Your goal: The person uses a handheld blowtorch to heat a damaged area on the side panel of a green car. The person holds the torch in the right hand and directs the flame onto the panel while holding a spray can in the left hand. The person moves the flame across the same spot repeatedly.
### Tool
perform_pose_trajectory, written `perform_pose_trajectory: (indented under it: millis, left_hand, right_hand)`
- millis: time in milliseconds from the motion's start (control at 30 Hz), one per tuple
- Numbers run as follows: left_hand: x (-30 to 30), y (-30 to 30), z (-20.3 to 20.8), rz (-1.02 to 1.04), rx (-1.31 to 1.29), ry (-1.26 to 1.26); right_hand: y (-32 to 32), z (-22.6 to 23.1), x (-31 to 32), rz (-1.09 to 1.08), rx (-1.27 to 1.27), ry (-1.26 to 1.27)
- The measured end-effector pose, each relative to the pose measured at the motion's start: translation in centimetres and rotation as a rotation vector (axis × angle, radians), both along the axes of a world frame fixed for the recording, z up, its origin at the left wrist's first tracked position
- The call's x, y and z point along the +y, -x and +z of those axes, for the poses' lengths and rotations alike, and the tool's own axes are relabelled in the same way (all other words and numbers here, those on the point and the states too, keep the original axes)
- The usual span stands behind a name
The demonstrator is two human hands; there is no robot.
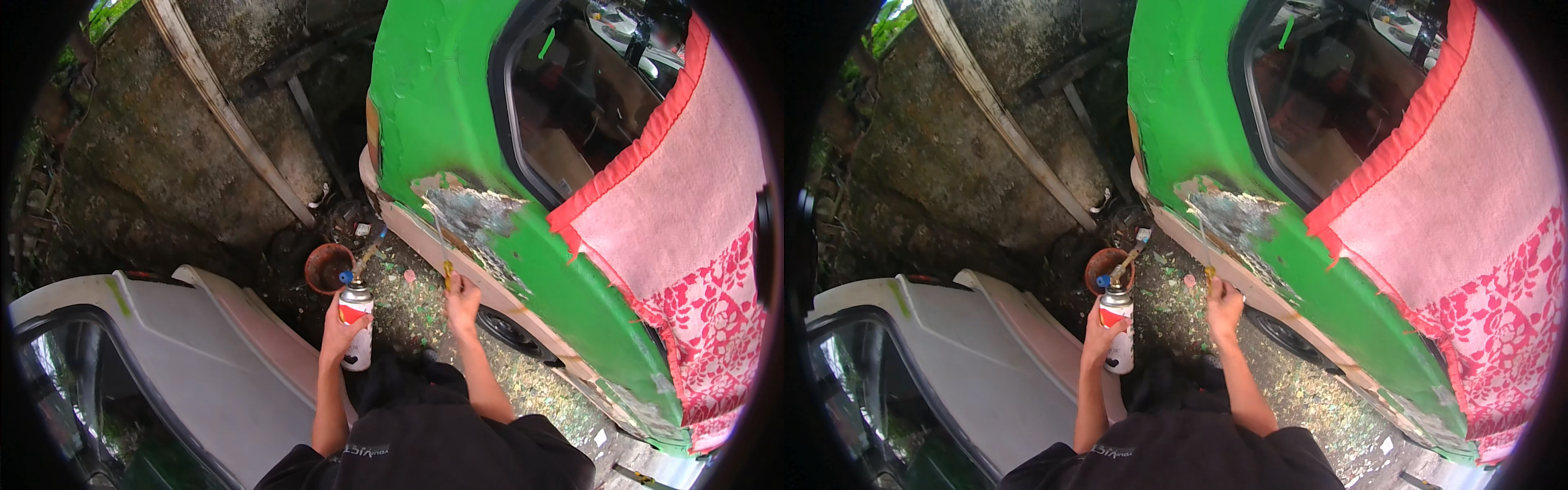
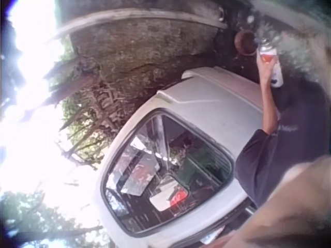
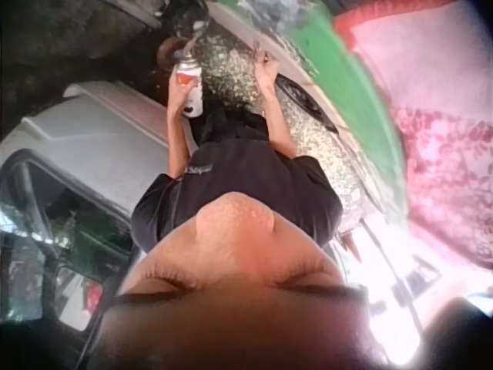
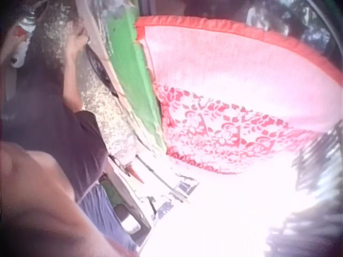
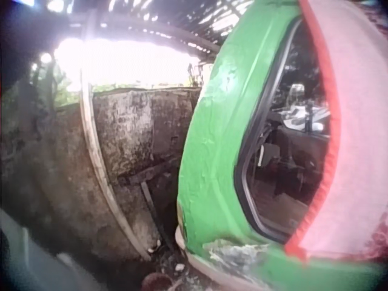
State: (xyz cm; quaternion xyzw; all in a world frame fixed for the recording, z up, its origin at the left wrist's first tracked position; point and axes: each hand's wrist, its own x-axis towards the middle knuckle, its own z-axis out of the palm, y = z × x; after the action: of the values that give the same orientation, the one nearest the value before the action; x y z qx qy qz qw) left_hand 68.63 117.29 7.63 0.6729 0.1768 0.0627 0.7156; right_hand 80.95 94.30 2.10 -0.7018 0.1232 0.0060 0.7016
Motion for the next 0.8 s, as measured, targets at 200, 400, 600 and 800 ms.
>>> perform_pose_trajectory:
  millis: [200,400,600,800]
  left_hand:
    - [-0.3,-0.4,-0.9,-0.028,-0.013,-0.024]
    - [-0.3,-0.3,-0.6,-0.034,-0.034,0.012]
    - [0.4,0.3,-0.5,-0.014,-0.022,-0.007]
    - [-0.3,-0.4,0.0,-0.027,0.0,0.05]
  right_hand:
    - [-1.3,-3.2,2.6,-0.009,-0.111,0.14]
    - [-2.2,-4.5,1.9,0.0,-0.147,0.199]
    - [-0.1,-1.1,1.8,-0.016,-0.012,0.041]
    - [-3.0,-3.7,2.8,0.037,-0.149,0.217]
